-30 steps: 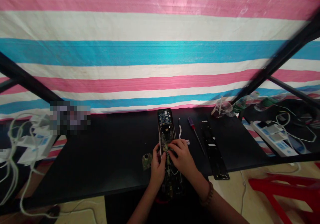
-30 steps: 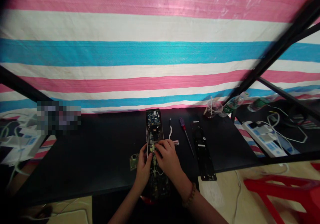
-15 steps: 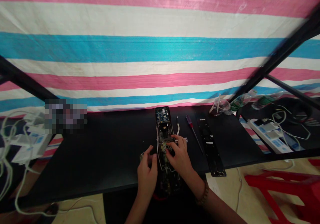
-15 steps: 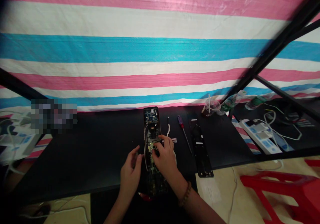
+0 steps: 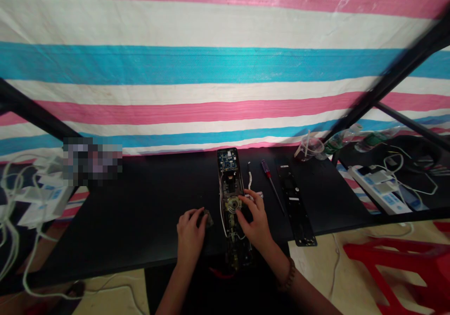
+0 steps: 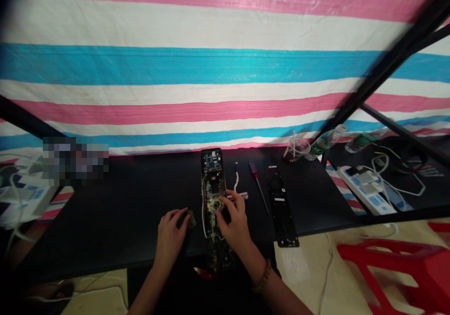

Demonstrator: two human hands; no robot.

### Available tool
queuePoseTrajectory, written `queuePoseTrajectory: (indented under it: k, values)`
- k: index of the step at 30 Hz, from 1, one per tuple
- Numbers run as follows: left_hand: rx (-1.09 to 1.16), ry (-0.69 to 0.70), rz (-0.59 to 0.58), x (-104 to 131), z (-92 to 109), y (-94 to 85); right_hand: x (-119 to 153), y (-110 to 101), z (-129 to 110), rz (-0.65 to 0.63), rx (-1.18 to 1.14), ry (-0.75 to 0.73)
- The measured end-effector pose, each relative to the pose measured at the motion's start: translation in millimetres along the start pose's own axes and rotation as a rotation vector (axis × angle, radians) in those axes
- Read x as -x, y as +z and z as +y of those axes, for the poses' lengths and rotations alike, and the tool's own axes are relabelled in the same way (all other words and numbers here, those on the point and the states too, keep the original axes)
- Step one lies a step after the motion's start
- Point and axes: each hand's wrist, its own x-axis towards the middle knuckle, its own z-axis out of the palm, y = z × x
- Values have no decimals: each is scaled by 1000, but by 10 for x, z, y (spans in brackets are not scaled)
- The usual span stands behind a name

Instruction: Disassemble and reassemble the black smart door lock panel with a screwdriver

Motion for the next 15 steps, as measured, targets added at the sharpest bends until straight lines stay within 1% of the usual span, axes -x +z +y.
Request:
queuePoseTrajectory:
  k: [2,4,6,8,10,12,15]
  values:
    - [54,6,22,-20,38,-62,26,-54,47,35,-42,27]
    - [105,15,74,-30,152,-157,54,-125,125,65,-71,53]
    - [159,40,124,-39,341,-239,84,-200,225,84,-86,92]
    - [220,91,129,-57,569,-260,114,-263,328,99,-85,132]
    - [259,162,83,-89,777,-198,134,-308,410,110,-79,158]
    - [256,200,35,-124,914,-80,138,-341,457,112,-75,168]
    - [239,208,25,-157,975,82,121,-381,462,105,-71,165]
